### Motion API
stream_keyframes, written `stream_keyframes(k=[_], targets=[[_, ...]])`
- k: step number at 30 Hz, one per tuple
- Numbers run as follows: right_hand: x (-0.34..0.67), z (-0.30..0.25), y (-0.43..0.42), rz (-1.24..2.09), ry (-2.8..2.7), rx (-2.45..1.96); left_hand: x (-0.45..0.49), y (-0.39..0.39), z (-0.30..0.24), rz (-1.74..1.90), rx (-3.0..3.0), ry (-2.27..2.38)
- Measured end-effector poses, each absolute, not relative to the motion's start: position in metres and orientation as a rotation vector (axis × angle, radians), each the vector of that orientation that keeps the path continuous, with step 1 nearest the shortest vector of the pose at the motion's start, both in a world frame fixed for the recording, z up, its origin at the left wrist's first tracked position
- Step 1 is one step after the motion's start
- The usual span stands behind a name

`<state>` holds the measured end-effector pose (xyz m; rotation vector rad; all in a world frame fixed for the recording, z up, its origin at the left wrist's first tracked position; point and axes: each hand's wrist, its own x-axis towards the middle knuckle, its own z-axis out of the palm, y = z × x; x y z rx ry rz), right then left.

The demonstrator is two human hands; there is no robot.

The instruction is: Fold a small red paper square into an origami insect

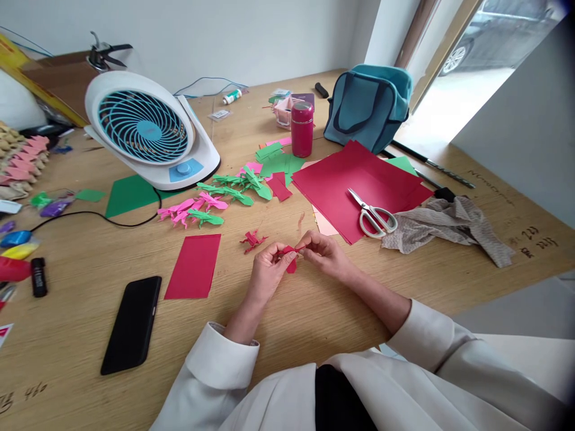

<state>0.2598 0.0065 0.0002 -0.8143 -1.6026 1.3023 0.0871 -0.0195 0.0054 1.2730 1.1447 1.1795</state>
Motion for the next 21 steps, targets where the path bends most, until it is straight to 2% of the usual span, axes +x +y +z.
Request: stream_keyframes(k=[4, 13, 21], targets=[[0.261, 0.005, 0.008, 1.323, -1.615, -0.847, 0.085, -0.019, 0.008, 1.186, 1.35, 1.166], [0.269, 0.018, 0.014, 1.676, -1.459, -0.951, 0.08, -0.019, 0.008, 1.193, 1.542, 1.28], [0.268, 0.019, 0.016, 1.761, -1.437, -1.014, 0.082, -0.021, 0.018, 1.185, 1.658, 1.267]])
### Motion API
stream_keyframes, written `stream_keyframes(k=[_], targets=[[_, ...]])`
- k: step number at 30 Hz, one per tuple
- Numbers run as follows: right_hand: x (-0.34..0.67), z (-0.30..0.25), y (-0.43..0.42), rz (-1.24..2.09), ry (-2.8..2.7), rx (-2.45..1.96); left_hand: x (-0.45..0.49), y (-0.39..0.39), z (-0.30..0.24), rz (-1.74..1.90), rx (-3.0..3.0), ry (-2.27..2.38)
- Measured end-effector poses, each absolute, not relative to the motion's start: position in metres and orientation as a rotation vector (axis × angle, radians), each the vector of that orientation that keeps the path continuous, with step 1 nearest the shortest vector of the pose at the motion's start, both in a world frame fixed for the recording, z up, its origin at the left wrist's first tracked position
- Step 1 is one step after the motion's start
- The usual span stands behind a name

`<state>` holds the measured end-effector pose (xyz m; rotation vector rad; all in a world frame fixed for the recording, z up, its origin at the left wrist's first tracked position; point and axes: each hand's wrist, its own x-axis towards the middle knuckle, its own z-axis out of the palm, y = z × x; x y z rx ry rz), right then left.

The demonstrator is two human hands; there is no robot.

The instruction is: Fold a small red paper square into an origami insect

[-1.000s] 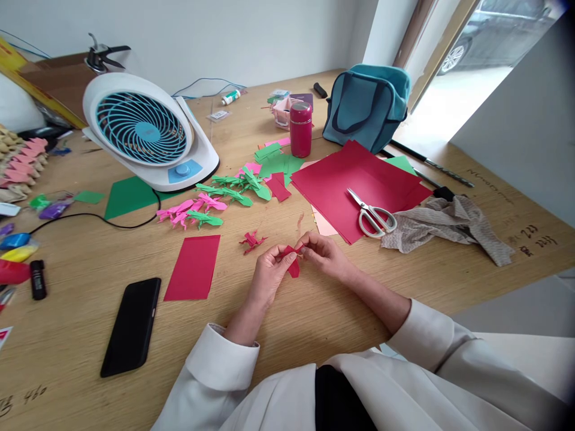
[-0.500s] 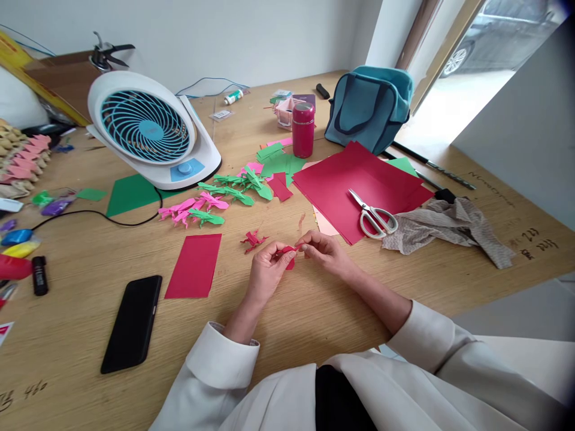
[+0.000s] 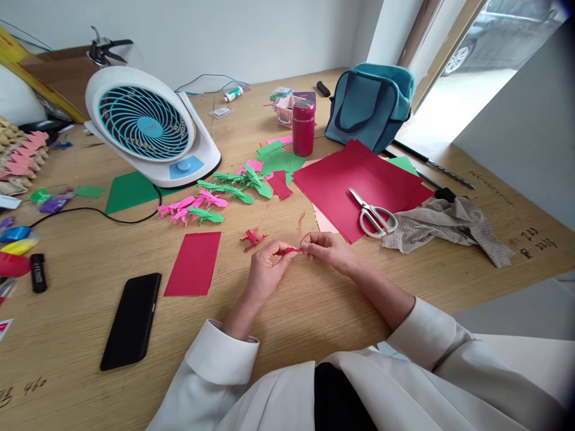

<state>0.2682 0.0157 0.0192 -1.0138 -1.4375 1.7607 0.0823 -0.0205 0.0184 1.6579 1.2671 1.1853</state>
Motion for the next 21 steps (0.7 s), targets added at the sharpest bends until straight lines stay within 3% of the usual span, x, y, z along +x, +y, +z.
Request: stream_keyframes(k=[21], targets=[[0.2705, 0.0161, 0.0157, 2.115, -1.202, -1.062, 0.0807, -0.0193, 0.0186, 1.129, 1.808, 1.245]])
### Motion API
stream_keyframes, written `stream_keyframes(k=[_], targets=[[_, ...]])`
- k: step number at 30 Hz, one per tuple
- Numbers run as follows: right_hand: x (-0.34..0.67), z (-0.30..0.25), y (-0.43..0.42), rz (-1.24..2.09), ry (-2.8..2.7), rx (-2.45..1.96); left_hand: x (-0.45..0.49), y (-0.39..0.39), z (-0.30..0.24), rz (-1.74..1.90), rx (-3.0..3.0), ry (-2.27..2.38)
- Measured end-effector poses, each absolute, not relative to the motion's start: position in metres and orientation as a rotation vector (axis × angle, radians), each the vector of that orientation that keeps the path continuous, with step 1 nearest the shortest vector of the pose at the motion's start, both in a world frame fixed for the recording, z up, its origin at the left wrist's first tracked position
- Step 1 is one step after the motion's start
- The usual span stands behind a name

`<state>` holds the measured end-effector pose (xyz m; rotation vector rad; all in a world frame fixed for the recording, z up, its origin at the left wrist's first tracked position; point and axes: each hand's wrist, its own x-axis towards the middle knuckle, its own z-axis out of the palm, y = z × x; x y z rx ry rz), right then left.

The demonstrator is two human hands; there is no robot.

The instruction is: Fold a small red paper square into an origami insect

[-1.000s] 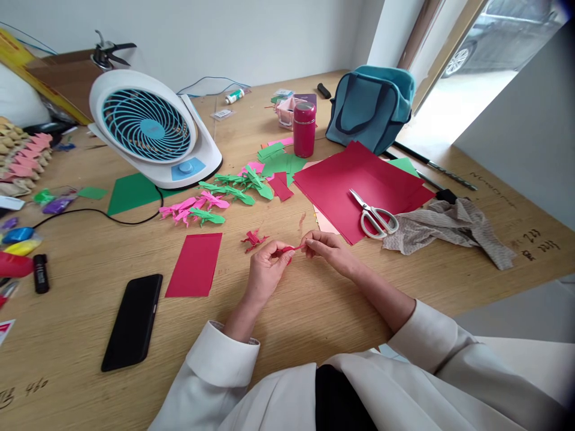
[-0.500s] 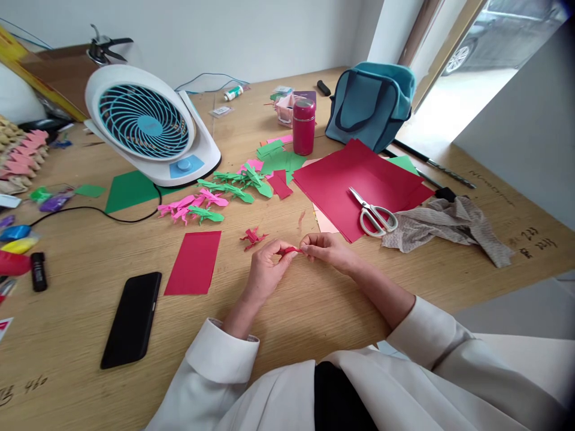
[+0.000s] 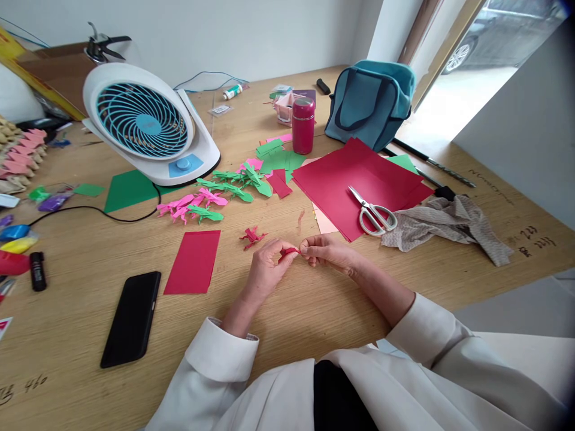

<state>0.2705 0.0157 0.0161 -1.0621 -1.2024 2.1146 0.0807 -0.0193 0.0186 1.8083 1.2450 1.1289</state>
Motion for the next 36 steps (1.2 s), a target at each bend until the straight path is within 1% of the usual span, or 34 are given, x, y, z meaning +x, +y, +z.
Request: stream_keyframes(k=[9, 13, 23, 26, 32, 36], targets=[[0.271, 0.012, 0.016, 2.244, -1.001, -0.99, 0.083, -0.022, 0.018, 1.071, 1.606, 1.281], [0.272, 0.014, 0.017, 2.293, -0.949, -0.987, 0.083, -0.022, 0.02, 1.111, 1.55, 1.304], [0.271, 0.014, 0.016, 2.269, -0.961, -0.966, 0.083, -0.021, 0.012, 1.095, 1.542, 1.192], [0.271, 0.012, 0.016, 2.25, -1.002, -0.96, 0.083, -0.022, 0.012, 1.12, 1.578, 1.195], [0.272, 0.012, 0.017, 2.158, -1.082, -1.026, 0.086, -0.026, 0.022, 1.164, 1.83, 1.317], [0.273, 0.013, 0.018, 2.175, -1.062, -1.005, 0.085, -0.026, 0.023, 1.21, 1.855, 1.294]])
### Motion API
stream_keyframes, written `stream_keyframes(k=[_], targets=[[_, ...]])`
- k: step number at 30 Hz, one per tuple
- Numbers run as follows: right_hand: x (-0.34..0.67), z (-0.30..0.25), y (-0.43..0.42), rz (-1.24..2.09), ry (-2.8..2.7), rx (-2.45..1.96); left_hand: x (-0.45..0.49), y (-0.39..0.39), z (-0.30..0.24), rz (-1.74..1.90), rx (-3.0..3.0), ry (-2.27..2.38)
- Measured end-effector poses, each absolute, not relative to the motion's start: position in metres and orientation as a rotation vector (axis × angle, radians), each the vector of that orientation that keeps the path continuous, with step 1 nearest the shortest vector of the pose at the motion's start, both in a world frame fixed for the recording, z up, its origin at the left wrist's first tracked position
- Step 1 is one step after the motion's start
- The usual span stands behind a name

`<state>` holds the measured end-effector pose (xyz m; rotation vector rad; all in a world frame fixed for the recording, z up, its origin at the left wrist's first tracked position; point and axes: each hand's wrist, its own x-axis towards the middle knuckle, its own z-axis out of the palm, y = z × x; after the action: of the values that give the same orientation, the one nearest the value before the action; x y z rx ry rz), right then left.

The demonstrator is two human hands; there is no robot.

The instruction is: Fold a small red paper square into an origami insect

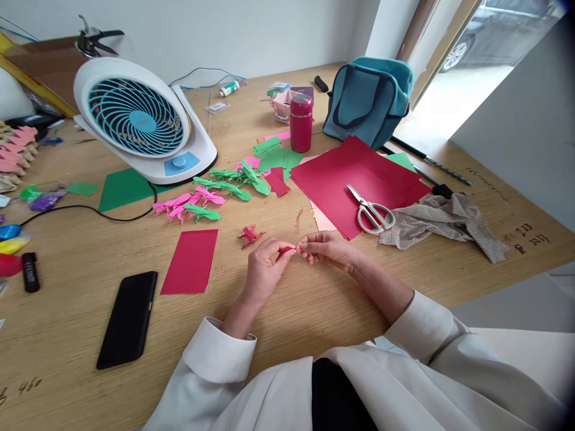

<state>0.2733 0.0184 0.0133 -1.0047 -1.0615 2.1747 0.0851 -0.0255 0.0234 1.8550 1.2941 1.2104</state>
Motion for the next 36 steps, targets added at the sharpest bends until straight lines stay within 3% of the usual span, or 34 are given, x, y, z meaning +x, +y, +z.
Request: stream_keyframes(k=[18, 28, 36], targets=[[0.275, 0.0169, 0.0189, 2.197, -1.091, -1.064, 0.0817, -0.0223, 0.0177, 1.194, 2.144, 1.223], [0.2728, 0.015, 0.0186, 2.019, -1.315, -0.967, 0.0843, -0.0264, 0.0186, 1.201, 2.049, 1.259], [0.2743, 0.0171, 0.0191, 2.144, -1.194, -1.062, 0.0823, -0.0261, 0.018, 1.203, 2.191, 1.214]])
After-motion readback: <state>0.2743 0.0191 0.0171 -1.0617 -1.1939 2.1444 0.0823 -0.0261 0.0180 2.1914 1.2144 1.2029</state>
